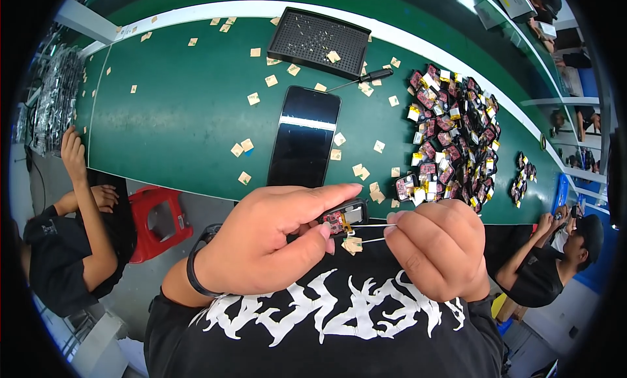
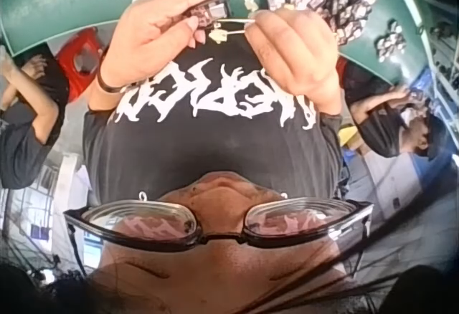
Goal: Assembling small electronic components (likely camera modules or sensors) at an assembly line workbench.
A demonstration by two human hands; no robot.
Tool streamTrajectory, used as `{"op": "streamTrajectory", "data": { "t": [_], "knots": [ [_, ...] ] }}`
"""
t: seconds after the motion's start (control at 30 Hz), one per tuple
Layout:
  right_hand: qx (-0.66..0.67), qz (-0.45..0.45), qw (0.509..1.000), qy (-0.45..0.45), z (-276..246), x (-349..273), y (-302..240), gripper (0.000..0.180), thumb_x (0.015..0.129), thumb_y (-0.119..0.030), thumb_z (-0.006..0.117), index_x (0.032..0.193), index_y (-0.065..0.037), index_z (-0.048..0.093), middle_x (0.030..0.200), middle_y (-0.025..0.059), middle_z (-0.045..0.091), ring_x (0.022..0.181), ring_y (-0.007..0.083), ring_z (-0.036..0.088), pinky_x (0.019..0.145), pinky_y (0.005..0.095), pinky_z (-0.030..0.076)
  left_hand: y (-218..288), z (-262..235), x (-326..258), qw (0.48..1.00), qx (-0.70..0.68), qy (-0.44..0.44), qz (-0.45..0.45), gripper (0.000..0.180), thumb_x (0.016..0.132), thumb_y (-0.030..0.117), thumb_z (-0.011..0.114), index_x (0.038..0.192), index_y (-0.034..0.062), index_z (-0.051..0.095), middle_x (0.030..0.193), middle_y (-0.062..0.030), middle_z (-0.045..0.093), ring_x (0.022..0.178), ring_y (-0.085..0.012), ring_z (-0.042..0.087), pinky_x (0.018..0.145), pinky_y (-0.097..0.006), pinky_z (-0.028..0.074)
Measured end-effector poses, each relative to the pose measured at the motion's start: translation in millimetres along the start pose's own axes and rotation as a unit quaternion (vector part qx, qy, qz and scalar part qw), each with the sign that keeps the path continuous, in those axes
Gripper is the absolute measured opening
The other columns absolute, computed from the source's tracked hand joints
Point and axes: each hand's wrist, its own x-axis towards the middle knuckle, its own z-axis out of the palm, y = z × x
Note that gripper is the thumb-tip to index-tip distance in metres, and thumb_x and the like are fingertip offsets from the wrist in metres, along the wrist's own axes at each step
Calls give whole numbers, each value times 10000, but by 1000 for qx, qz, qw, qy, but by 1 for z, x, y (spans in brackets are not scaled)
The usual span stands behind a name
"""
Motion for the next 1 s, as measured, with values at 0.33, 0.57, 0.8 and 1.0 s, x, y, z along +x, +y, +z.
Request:
{"op": "streamTrajectory", "data": {
  "t": [0.33, 0.57, 0.8, 1.0],
  "knots": [
    [36, -7, 999, 19, 7, 0, -3, 313, 611, -144, 669, 879, 10, 719, 938, 119, 673, 772, 222, 630, 608, 306, 465, 0, -2, 2, 999, 40, -15, 5, 488, 920, -72, 497, 1398, -30, 586, 849, -95, 672, 723, -122, 672, 678, -253, 553],
    [54, -38, 998, 20, 7, -2, -1, 275, 619, -137, 676, 842, 17, 722, 927, 125, 674, 764, 215, 626, 594, 294, 464, -1, 1, 1, 999, 25, -19, 11, 475, 941, -72, 491, 1405, -23, 582, 855, -89, 670, 741, -128, 672, 693, -259, 554],
    [26, -33, 999, 21, 4, 0, -6, 228, 628, -118, 682, 812, 11, 722, 912, 122, 677, 755, 212, 627, 583, 291, 444, -2, 2, 1, 999, 33, -23, 24, 456, 961, -67, 472, 1404, -39, 575, 867, -95, 667, 752, -136, 672, 694, -272, 550],
    [-6, -24, 1000, 11, 0, 0, -13, 209, 633, -115, 688, 806, -2, 720, 881, 116, 674, 739, 207, 626, 581, 287, 429, -2, 2, 0, 999, 33, -25, 15, 448, 961, -61, 477, 1396, -42, 582, 851, -84, 656, 748, -133, 665, 697, -269, 543]
  ]
}}
